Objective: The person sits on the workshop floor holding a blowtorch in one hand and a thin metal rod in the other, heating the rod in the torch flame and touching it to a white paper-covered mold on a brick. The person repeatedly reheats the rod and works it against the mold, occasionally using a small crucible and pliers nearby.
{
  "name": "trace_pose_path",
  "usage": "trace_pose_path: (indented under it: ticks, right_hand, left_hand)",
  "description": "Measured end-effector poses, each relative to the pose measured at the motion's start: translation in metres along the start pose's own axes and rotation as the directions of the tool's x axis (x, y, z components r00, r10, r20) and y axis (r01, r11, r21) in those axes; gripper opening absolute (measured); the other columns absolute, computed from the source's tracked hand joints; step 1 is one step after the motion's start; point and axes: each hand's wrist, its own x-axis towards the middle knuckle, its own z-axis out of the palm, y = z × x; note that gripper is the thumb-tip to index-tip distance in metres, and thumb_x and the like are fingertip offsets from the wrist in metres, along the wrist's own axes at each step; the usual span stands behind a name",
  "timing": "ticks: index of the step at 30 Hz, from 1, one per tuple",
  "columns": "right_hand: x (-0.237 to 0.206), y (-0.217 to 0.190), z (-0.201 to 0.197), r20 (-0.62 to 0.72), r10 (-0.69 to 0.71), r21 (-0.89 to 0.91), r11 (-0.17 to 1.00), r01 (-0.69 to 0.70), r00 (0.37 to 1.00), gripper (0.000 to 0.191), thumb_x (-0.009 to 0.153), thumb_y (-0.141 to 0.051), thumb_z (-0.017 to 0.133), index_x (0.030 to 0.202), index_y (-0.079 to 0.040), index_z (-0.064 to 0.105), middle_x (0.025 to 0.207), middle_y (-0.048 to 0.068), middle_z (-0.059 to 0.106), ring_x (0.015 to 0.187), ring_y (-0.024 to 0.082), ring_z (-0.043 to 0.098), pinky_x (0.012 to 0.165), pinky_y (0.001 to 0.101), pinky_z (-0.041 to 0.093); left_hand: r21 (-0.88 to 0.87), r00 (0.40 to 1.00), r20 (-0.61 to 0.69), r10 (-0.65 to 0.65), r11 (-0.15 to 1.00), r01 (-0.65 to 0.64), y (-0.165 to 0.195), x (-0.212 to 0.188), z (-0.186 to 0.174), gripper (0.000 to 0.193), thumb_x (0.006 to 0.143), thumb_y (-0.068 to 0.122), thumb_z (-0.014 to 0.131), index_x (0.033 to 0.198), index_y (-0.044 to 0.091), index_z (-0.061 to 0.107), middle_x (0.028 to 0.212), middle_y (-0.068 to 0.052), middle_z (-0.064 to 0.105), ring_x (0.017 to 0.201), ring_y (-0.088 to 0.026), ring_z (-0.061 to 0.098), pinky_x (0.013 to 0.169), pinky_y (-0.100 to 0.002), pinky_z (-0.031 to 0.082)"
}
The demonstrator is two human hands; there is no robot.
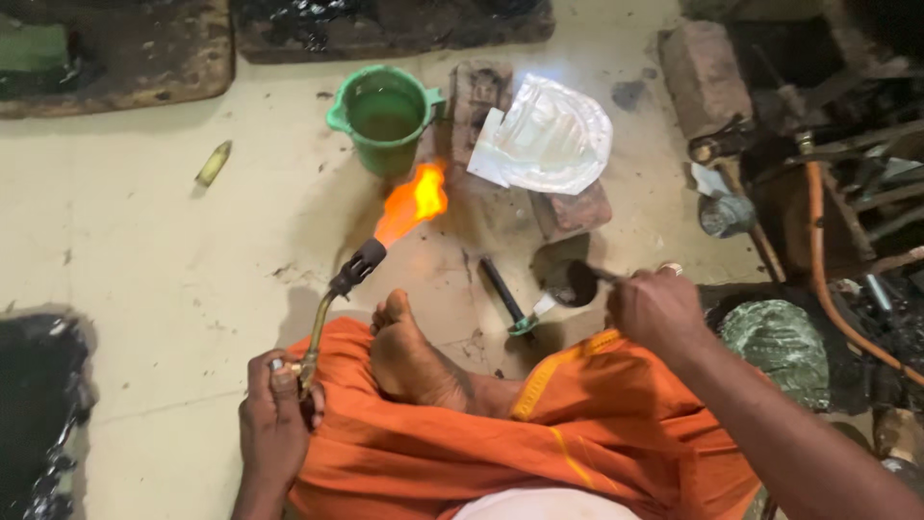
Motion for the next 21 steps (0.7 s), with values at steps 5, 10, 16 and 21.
trace_pose_path:
  ticks: [5, 10, 16, 21]
  right_hand:
    - [0.001, -0.003, 0.001, 0.036, 0.069, 0.044, 0.997, -0.071, 0.997, 0.033, 0.089, -0.044, 0.061, 0.084, -0.016, 0.078, 0.088, 0.012, 0.075, 0.087, 0.037, 0.073, 0.077, 0.047, 0.06]
    - [0.004, 0.012, 0.019, 0.035, 0.117, 0.108, 0.987, -0.12, 0.992, 0.035, 0.091, -0.043, 0.061, 0.089, -0.013, 0.078, 0.088, 0.015, 0.075, 0.088, 0.038, 0.072, 0.08, 0.0494, 0.059]
    - [0.032, 0.026, 0.048, -0.006, 0.231, 0.097, 0.968, -0.229, 0.973, 0.033, 0.094, -0.038, 0.059, 0.092, -0.013, 0.08, 0.097, 0.014, 0.076, 0.098, 0.04, 0.069, 0.084, 0.0496, 0.057]
    - [0.052, 0.032, 0.065, -0.033, 0.28, 0.098, 0.956, -0.276, 0.959, 0.035, 0.096, -0.037, 0.057, 0.094, -0.01, 0.079, 0.101, 0.014, 0.075, 0.103, 0.039, 0.067, 0.085, 0.0521, 0.054]
  left_hand:
    - [-0.013, 0.998, -0.018, 0.058, 0.998, -0.058, 0.001, -0.003, -0.002, 0.033, 0.106, 0.036, 0.038, 0.115, 0.006, 0.049, 0.061, -0.008, 0.059, 0.047, -0.013, 0.052, 0.045, -0.028, 0.045]
    - [-0.073, 1.0, 0.003, 0.014, 0.997, -0.014, 0.001, -0.002, 0.0, 0.032, 0.107, 0.035, 0.037, 0.115, 0.006, 0.048, 0.062, -0.008, 0.057, 0.047, -0.013, 0.05, 0.045, -0.028, 0.043]
    - [-0.052, 1.0, 0.002, -0.02, 0.998, 0.02, 0.002, -0.003, 0.001, 0.032, 0.108, 0.035, 0.036, 0.115, 0.006, 0.048, 0.062, -0.009, 0.058, 0.048, -0.014, 0.049, 0.046, -0.028, 0.042]
    - [-0.101, 1.0, 0.006, -0.012, 0.995, 0.012, 0.001, -0.003, 0.003, 0.034, 0.108, 0.037, 0.037, 0.116, 0.006, 0.047, 0.063, -0.01, 0.058, 0.048, -0.014, 0.051, 0.047, -0.027, 0.043]
